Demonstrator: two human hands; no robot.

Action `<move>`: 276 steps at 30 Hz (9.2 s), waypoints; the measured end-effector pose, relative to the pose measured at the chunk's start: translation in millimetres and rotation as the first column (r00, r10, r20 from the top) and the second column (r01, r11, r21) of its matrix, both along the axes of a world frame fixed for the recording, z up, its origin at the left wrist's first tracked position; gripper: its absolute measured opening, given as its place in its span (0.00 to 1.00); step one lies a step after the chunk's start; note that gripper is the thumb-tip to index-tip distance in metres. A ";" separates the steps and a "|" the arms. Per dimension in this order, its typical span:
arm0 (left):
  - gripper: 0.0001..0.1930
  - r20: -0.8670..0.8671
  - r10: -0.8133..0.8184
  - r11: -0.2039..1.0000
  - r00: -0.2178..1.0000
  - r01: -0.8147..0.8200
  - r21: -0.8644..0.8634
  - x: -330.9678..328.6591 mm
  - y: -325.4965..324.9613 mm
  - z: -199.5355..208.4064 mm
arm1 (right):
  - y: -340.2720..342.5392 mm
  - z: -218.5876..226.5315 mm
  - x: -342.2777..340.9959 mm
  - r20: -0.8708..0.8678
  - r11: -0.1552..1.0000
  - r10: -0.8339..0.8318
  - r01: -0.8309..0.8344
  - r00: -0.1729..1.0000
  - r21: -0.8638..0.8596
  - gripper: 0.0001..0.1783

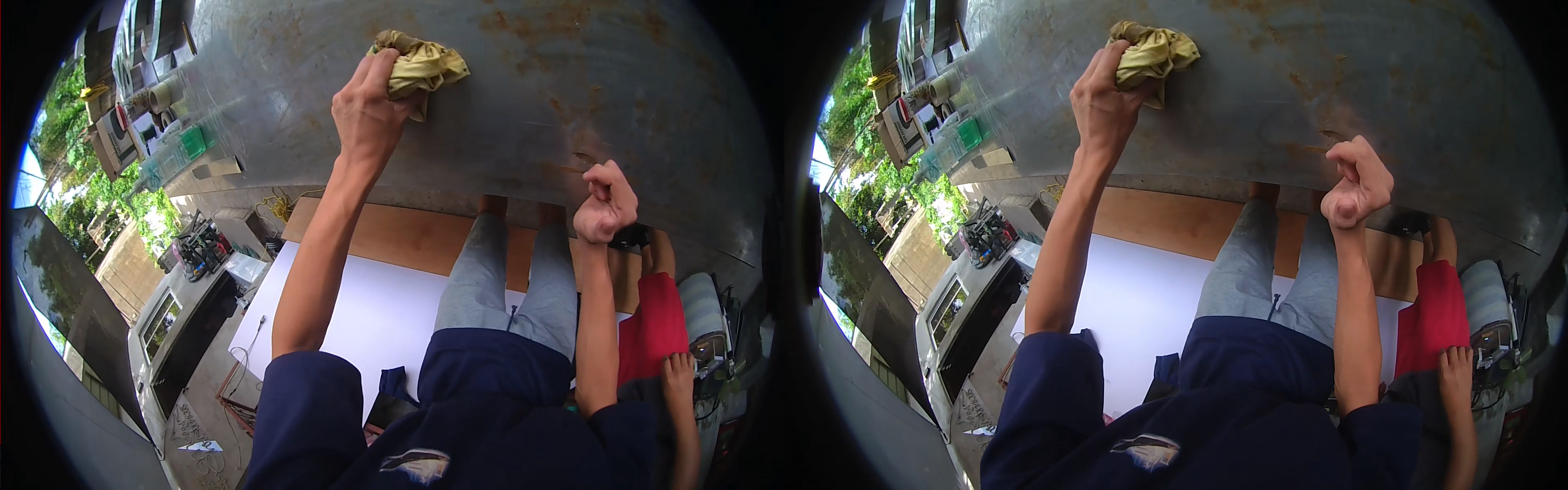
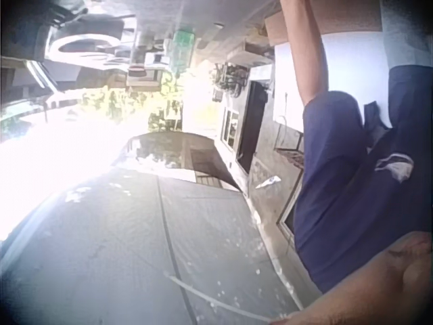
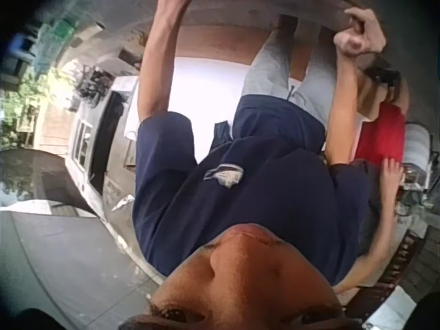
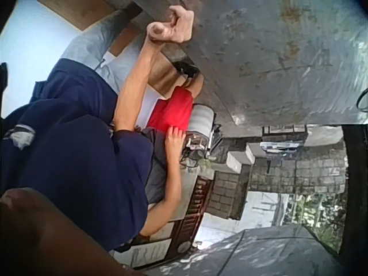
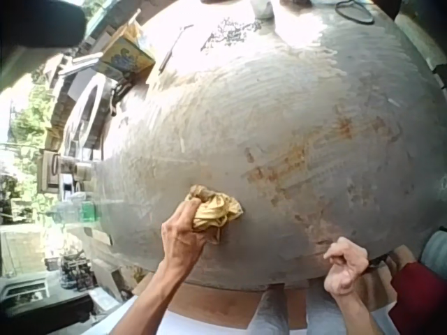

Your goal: Cleaning a metal work surface and preparing large metal letters for assembly using a soldering iron.

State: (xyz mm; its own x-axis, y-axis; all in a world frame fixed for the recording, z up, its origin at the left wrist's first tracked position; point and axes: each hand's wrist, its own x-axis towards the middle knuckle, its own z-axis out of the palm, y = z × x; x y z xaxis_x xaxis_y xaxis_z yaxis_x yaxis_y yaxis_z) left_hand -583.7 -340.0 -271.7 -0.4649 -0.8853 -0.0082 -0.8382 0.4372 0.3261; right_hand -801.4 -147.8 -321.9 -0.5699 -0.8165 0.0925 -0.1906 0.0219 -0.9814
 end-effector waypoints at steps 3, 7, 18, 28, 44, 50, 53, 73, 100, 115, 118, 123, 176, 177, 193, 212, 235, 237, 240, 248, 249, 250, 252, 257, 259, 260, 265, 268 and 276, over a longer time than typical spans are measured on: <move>0.23 -0.087 0.260 0.966 0.962 -0.260 0.003 12.5 -3.3 -3.1 | 6.3 -2.5 -8.5 0.077 1.000 0.006 -0.005 0.997 -0.002 0.48; 0.20 -0.085 -0.085 0.992 0.993 0.093 0.088 19.9 3.1 -11.2 | 42.3 -2.6 -73.1 0.182 0.975 -0.066 0.102 0.981 -0.197 0.50; 0.17 -0.069 0.172 0.985 0.983 -0.170 0.032 1.9 2.8 4.6 | 138.4 -46.3 -309.6 -0.414 0.592 -0.785 0.754 0.460 -0.285 0.45; 0.15 -0.170 0.333 0.934 0.927 -0.300 0.192 -3.4 12.2 1.0 | 135.0 -54.5 -302.3 -0.262 0.643 -0.752 0.761 0.605 -0.085 0.45; 0.23 -0.174 0.709 0.688 0.683 -0.725 -0.041 71.5 -9.5 -12.1 | 134.2 -67.7 -305.5 -0.197 0.663 -0.738 0.748 0.645 -0.036 0.46; 0.20 0.458 0.288 0.885 0.841 -0.051 -0.463 54.8 22.2 24.6 | 139.1 -77.0 -304.7 -0.211 0.676 -0.722 0.737 0.659 -0.011 0.46; 0.15 0.452 0.022 0.945 0.892 0.129 -0.300 62.8 -5.1 24.7 | 139.7 -81.2 -304.1 -0.217 0.685 -0.712 0.729 0.667 -0.009 0.46; 0.06 0.018 -0.331 0.943 0.943 0.330 0.025 18.6 2.7 -8.6 | 160.1 -94.5 -334.7 -0.211 0.764 -0.638 0.643 0.741 -0.052 0.49; 0.06 0.093 -0.413 0.908 0.906 0.401 0.119 -16.8 -9.0 0.0 | 138.9 -72.4 -312.0 -0.325 0.710 -0.656 0.703 0.682 0.043 0.51; 0.04 0.011 -0.488 0.873 0.872 0.488 0.011 -7.5 -32.5 -19.1 | 135.5 -70.8 -303.0 -0.313 0.704 -0.663 0.708 0.680 0.048 0.50; 0.05 0.045 -0.428 0.903 0.902 0.429 -0.018 -8.4 -35.5 -17.5 | 132.9 -71.8 -300.2 -0.301 0.711 -0.656 0.700 0.692 0.059 0.50; 0.05 0.004 -0.627 0.771 0.779 0.620 0.145 -12.2 -43.3 -13.3 | 131.4 -70.9 -299.2 -0.288 0.698 -0.675 0.714 0.679 0.049 0.50; 0.07 -0.249 0.407 0.913 0.879 -0.395 0.099 20.3 -46.7 -9.1 | 119.7 -49.0 -287.9 -0.276 0.659 -0.699 0.744 0.660 0.108 0.46; 0.06 -0.211 0.283 0.957 0.936 -0.262 0.123 21.2 -50.2 -5.9 | 120.6 -48.6 -289.1 -0.249 0.667 -0.702 0.738 0.667 0.099 0.46; 0.05 -0.100 0.085 0.995 0.991 -0.079 0.067 11.3 -62.5 -7.1 | 107.9 -39.9 -278.9 -0.280 0.653 -0.711 0.753 0.645 0.078 0.45; 0.04 -0.267 -0.447 0.849 0.854 0.499 0.175 -112.6 -34.8 -10.7 | 124.4 -48.2 -288.9 -0.172 0.691 -0.708 0.722 0.685 0.031 0.48; 0.05 0.021 -0.368 0.925 0.929 0.364 0.105 -122.0 -73.9 5.7 | 137.3 -57.7 -293.5 -0.123 0.718 -0.685 0.694 0.718 0.051 0.49; 0.04 0.021 -0.431 0.887 0.902 0.420 0.191 -126.1 -62.9 5.4 | 141.0 -61.6 -296.7 -0.110 0.704 -0.704 0.710 0.702 0.029 0.48; 0.05 -0.199 -0.624 0.722 0.756 0.655 0.221 -113.7 -45.7 -12.7 | 143.7 -65.1 -299.5 -0.118 0.682 -0.724 0.731 0.679 0.018 0.47; 0.06 -0.372 0.103 0.990 0.922 -0.058 0.131 28.6 -55.7 -8.7 | 106.2 -29.9 -272.4 -0.351 0.607 -0.718 0.788 0.601 0.107 0.37; 0.05 -0.371 0.178 0.984 0.911 -0.154 0.092 58.1 -52.9 -3.3 | 96.0 -21.3 -261.2 -0.341 0.636 -0.720 0.771 0.605 0.025 0.35; 0.05 -0.315 0.268 0.962 0.911 -0.237 0.134 89.0 -49.2 -0.6 | 78.6 -13.3 -246.7 -0.293 0.634 -0.741 0.773 0.604 -0.012 0.33; 0.05 -0.332 0.286 0.945 0.899 -0.322 -0.060 151.7 -41.7 -2.2 | 43.3 9.1 -201.2 -0.341 0.707 -0.676 0.706 0.654 -0.047 0.30; 0.05 -0.382 0.396 0.862 0.835 -0.481 -0.157 247.6 -42.6 -6.5 | -100.4 67.8 37.0 -0.229 0.990 0.009 0.025 0.973 0.142 0.09; 0.05 -0.426 0.387 0.870 0.818 -0.477 -0.125 264.1 -44.5 -9.5 | -170.7 102.9 157.4 -0.168 0.896 0.421 -0.380 0.891 0.228 0.11; 0.04 -0.428 0.379 0.882 0.821 -0.461 -0.103 269.6 -44.6 -12.2 | -207.4 119.5 219.3 -0.218 0.819 0.574 -0.550 0.789 0.164 0.21; 0.14 -0.555 0.419 0.882 0.718 -0.467 0.061 290.6 -42.0 -29.3 | -367.9 187.5 492.9 -0.586 0.362 0.735 -0.928 0.342 -0.086 0.48; 0.11 -0.789 0.414 0.879 0.454 -0.425 0.216 291.5 -38.4 -26.9 | -422.5 189.8 597.1 -0.636 0.271 0.670 -0.924 0.383 -0.270 0.56; 0.03 -0.545 0.431 0.902 0.719 -0.350 0.252 263.4 -46.0 -10.8 | -420.0 140.9 670.6 -0.585 0.362 0.646 -0.871 0.490 -0.331 0.34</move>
